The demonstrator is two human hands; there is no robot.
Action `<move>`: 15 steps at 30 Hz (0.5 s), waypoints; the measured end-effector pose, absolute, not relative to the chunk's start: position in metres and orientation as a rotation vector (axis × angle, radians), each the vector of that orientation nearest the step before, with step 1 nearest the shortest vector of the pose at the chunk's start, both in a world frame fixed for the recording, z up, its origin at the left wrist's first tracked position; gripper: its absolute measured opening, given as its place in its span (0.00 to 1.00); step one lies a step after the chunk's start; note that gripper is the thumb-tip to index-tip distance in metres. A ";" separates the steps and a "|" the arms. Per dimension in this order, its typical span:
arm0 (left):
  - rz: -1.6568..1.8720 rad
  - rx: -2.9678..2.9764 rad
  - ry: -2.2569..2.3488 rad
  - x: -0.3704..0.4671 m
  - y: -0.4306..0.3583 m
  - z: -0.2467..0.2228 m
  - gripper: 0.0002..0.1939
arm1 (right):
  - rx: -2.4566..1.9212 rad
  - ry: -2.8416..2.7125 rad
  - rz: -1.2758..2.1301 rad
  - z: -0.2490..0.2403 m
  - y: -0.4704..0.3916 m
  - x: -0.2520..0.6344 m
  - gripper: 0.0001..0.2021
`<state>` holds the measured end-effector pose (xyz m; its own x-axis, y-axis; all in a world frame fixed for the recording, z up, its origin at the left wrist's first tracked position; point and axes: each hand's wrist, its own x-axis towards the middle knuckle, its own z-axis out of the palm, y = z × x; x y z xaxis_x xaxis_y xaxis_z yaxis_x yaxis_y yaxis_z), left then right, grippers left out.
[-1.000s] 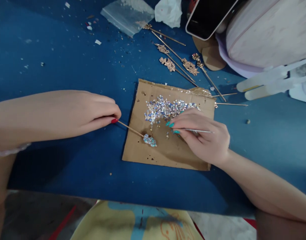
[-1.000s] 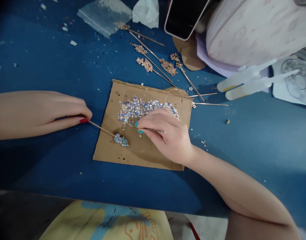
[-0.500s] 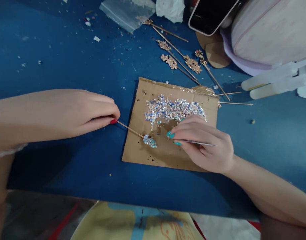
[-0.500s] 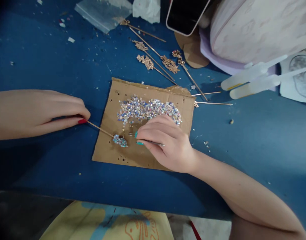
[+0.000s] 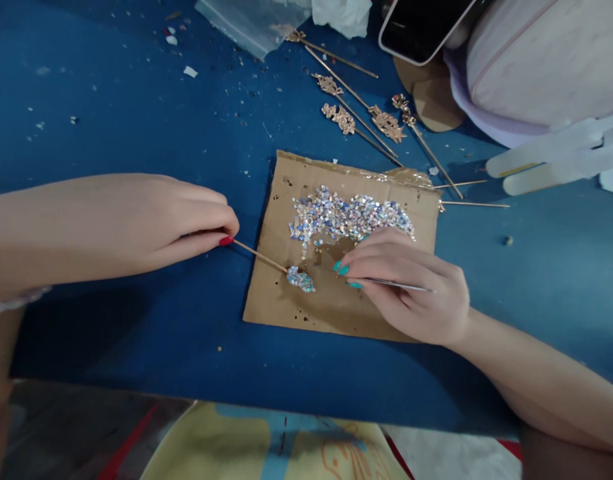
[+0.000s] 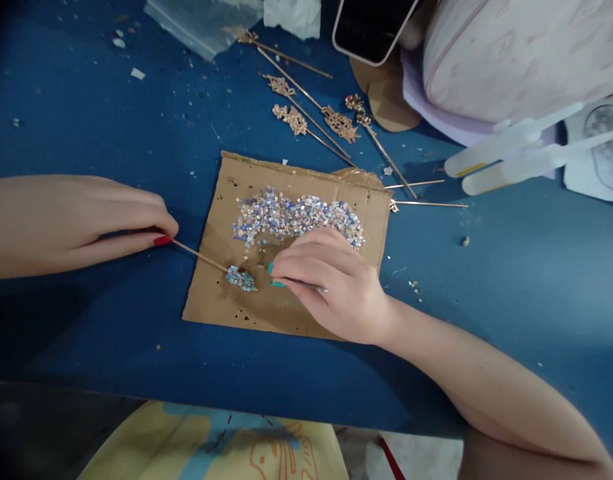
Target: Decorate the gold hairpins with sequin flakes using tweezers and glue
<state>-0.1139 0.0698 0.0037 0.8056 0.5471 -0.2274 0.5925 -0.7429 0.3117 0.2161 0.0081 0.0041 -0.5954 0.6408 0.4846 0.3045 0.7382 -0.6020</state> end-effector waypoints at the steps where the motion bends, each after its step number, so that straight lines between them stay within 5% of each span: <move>1: -0.166 2.628 0.856 -0.114 0.070 0.004 0.16 | -0.710 -2.228 0.613 0.004 0.008 0.216 0.05; 15: -0.153 2.616 0.854 -0.116 0.068 0.001 0.17 | -0.708 -2.228 0.602 0.004 0.007 0.218 0.06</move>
